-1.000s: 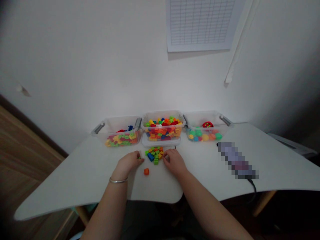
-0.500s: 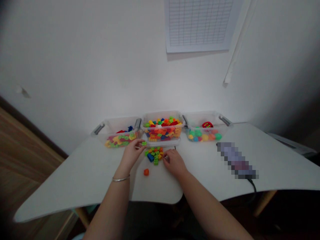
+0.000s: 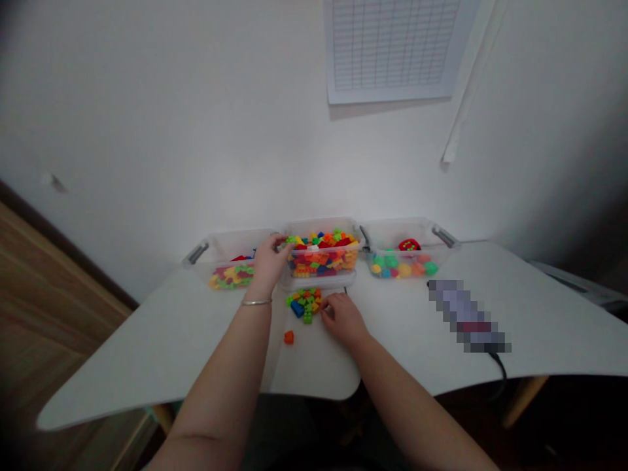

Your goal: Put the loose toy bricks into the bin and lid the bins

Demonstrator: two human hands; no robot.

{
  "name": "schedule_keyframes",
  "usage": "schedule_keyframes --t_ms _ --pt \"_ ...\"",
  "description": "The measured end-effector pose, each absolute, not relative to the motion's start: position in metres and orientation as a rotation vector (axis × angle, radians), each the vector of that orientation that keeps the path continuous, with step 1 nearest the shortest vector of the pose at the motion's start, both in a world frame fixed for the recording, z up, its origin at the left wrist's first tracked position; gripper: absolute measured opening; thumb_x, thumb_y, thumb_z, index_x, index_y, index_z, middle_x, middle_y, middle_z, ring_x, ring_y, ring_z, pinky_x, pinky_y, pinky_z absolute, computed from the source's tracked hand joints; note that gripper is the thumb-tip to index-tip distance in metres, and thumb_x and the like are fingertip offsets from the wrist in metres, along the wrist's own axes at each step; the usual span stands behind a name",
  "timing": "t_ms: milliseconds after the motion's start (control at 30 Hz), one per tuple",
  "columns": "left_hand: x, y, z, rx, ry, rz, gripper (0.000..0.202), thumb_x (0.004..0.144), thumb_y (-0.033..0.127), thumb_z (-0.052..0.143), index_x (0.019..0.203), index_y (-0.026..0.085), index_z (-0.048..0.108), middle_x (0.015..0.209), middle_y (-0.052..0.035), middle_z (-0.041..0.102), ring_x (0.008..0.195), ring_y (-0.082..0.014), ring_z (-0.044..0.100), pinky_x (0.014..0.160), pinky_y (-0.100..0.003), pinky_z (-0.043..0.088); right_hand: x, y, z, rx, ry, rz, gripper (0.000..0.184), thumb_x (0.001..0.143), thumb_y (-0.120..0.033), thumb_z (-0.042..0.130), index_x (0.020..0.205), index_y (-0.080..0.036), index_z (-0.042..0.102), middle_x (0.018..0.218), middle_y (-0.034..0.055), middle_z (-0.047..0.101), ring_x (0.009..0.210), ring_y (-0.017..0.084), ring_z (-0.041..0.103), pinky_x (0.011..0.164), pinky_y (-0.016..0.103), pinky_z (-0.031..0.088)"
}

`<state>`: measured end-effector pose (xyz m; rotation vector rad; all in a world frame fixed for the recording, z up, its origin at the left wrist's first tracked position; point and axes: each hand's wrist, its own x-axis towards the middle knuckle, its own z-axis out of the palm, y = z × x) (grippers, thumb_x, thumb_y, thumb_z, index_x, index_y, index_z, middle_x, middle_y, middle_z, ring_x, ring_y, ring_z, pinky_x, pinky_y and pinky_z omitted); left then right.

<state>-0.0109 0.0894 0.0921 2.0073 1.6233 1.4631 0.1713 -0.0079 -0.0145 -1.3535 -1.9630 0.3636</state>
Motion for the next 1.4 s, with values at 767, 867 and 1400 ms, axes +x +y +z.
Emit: schedule_keyframes --t_ms 767,867,1400 --pt "0.013 0.066 0.111 2.856 1.829 0.632 0.046 0.094 0.039 0.031 0.092 0.015 0.071 0.092 -0.0122 0.069 0.087 -0.0244 0.063 0.081 -0.038 0.043 0.172 -0.007 -0.014 -1.363 -1.991 0.378 0.007 0.078 -0.013 0.055 0.081 -0.018 0.060 0.082 0.0047 0.060 0.085 0.019 0.053 0.079 0.034 0.044" --pt "0.018 0.068 0.114 2.788 1.900 0.515 0.053 0.094 0.045 0.029 0.094 0.013 0.071 0.093 -0.0148 0.070 0.085 -0.0264 0.065 0.076 -0.037 0.045 0.171 -0.007 -0.012 -1.363 -1.991 0.380 0.007 0.078 -0.014 0.055 0.080 -0.019 0.060 0.082 0.0041 0.060 0.084 0.018 0.053 0.080 0.033 0.044" --pt "0.010 0.071 0.092 2.762 1.599 0.909 0.035 0.090 0.031 0.044 0.116 0.019 0.064 0.124 -0.0105 0.060 0.120 -0.0252 0.050 0.108 -0.041 0.035 0.181 -0.003 0.007 -1.258 -1.812 0.113 0.017 0.081 -0.018 0.052 0.095 -0.020 0.061 0.099 0.0090 0.065 0.099 0.023 0.056 0.092 0.039 0.043"
